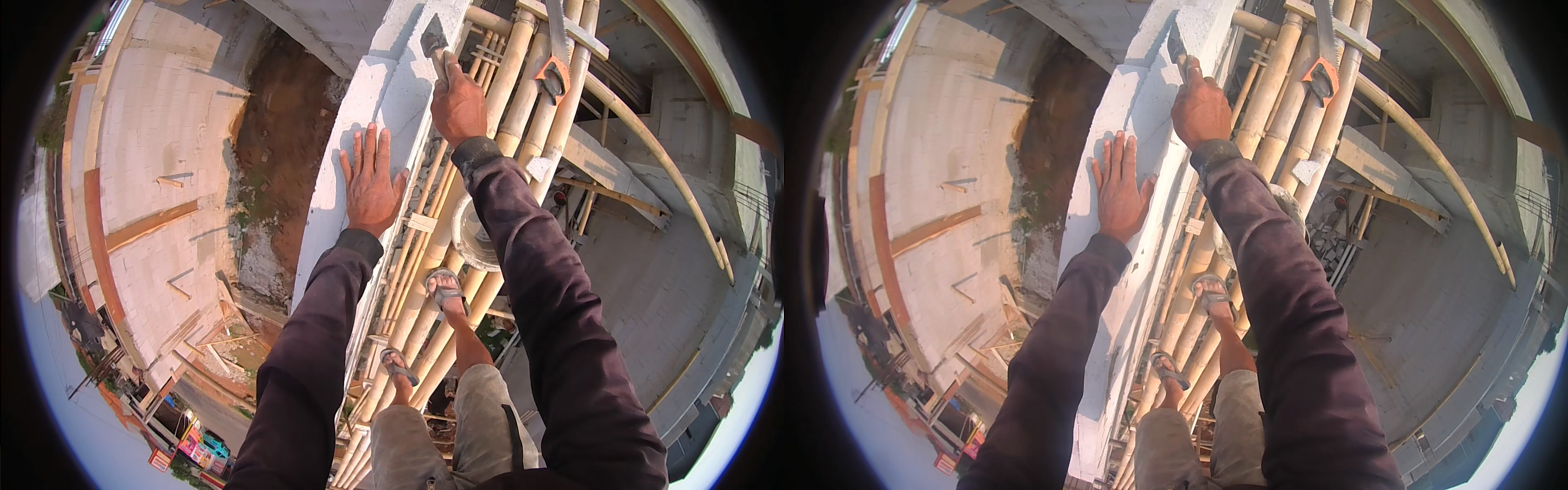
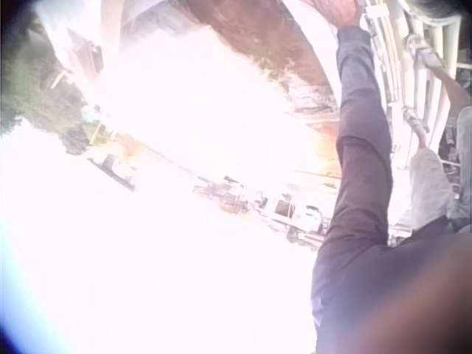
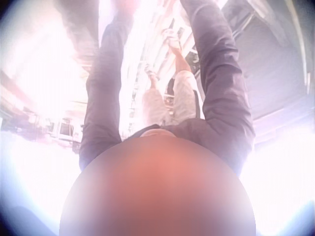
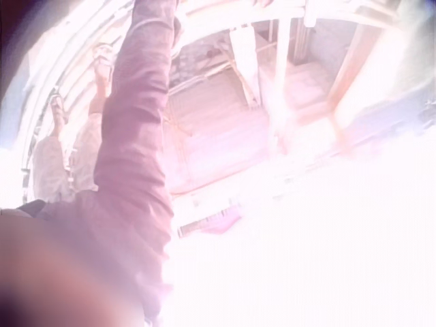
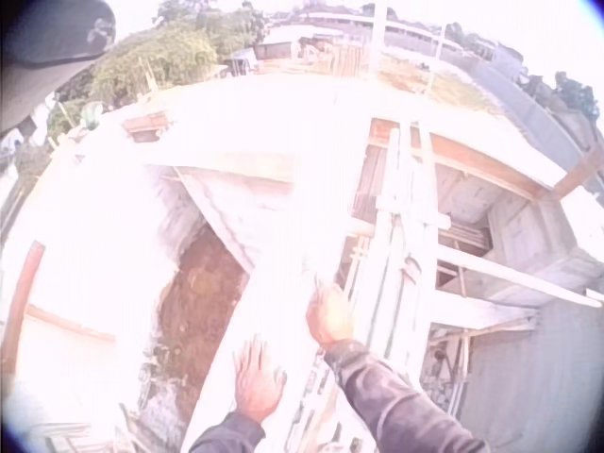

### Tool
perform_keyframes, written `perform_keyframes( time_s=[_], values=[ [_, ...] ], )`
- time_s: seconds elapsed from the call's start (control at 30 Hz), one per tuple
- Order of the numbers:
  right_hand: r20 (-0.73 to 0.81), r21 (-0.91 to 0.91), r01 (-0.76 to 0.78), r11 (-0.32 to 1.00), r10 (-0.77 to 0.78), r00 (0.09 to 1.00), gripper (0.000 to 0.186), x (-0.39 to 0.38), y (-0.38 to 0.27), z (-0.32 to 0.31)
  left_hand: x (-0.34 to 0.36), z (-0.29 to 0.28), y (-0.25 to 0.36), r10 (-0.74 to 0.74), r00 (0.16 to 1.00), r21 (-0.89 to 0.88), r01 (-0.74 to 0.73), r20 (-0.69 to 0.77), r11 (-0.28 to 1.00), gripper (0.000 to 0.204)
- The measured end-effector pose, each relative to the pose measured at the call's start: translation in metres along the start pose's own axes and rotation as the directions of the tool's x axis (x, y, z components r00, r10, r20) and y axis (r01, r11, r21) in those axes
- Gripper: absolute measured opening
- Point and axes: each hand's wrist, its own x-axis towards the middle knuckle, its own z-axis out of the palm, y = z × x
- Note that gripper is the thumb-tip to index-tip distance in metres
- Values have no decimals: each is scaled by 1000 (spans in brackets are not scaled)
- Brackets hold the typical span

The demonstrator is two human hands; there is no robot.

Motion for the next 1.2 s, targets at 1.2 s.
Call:
perform_keyframes(
  time_s=[1.2],
  values=[
    [443, -21, 202, 979, -172, 880, 49, -230, -39, -23, -134, -47, -101, -235, 902, -62, 274, 361, 960, 115]
  ],
)
